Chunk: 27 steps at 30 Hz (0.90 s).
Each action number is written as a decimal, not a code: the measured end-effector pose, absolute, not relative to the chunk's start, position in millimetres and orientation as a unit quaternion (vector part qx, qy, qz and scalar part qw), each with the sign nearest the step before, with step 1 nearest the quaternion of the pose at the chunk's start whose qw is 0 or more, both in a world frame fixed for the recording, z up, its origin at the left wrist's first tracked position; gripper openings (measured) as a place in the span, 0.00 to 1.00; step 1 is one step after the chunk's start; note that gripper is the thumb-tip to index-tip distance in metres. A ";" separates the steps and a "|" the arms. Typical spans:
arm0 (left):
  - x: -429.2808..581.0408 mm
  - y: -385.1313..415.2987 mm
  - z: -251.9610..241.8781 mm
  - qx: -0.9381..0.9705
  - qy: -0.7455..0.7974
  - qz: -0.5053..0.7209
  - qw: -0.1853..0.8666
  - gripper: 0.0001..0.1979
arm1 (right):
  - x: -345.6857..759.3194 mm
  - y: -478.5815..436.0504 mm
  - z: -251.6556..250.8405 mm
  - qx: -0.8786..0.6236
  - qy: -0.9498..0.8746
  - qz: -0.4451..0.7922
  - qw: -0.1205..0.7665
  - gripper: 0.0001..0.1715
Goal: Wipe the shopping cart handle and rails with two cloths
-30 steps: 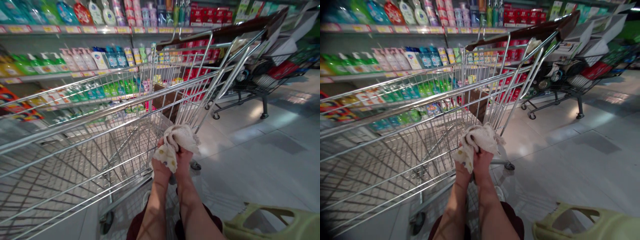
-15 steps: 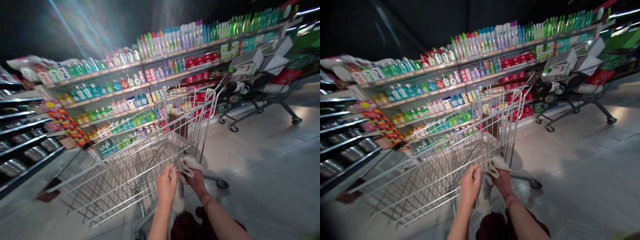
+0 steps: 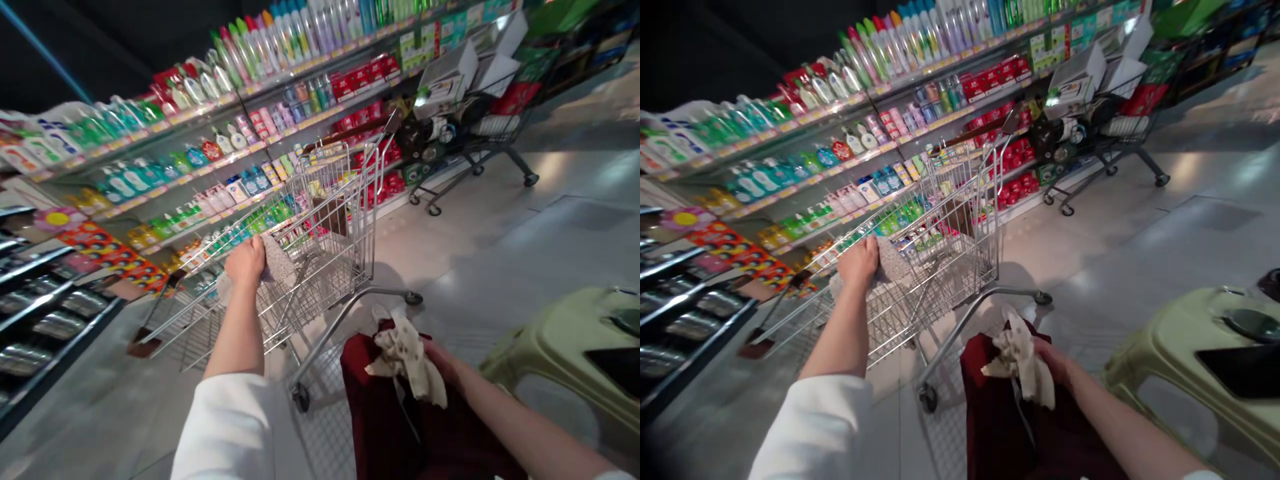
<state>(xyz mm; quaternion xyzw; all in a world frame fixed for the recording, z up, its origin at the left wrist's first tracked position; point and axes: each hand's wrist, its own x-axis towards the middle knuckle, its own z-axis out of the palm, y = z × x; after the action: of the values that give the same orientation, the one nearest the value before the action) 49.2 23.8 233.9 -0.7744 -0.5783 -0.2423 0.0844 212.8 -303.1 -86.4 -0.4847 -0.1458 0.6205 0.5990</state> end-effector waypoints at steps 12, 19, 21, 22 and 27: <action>45.1 5.5 233.0 -0.779 -0.571 -0.240 0.095 0.30 | 191.7 -353.9 -126.1 -0.366 -0.019 0.696 0.618 0.18; 41.0 -16.3 228.3 -0.775 -0.563 -0.259 0.125 0.29 | 195.0 -346.6 -130.3 -0.448 -0.085 0.615 0.643 0.23; 38.6 -23.2 226.8 -0.770 -0.563 -0.269 0.134 0.28 | 198.8 -348.9 -130.4 -0.483 -0.117 0.593 0.634 0.25; 37.2 -26.7 226.4 -0.767 -0.564 -0.273 0.139 0.28 | 200.2 -350.2 -130.5 -0.494 -0.129 0.586 0.629 0.27; 28.8 -43.0 227.2 -0.765 -0.560 -0.279 0.154 0.28 | 201.1 -355.1 -131.0 -0.532 -0.147 0.543 0.633 0.33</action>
<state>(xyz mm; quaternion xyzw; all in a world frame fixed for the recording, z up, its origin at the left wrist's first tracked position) 28.8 -43.0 227.2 -0.7646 -0.5599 -0.2794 0.1542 201.1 -355.1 -131.0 -0.5318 -0.1472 0.5434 0.6327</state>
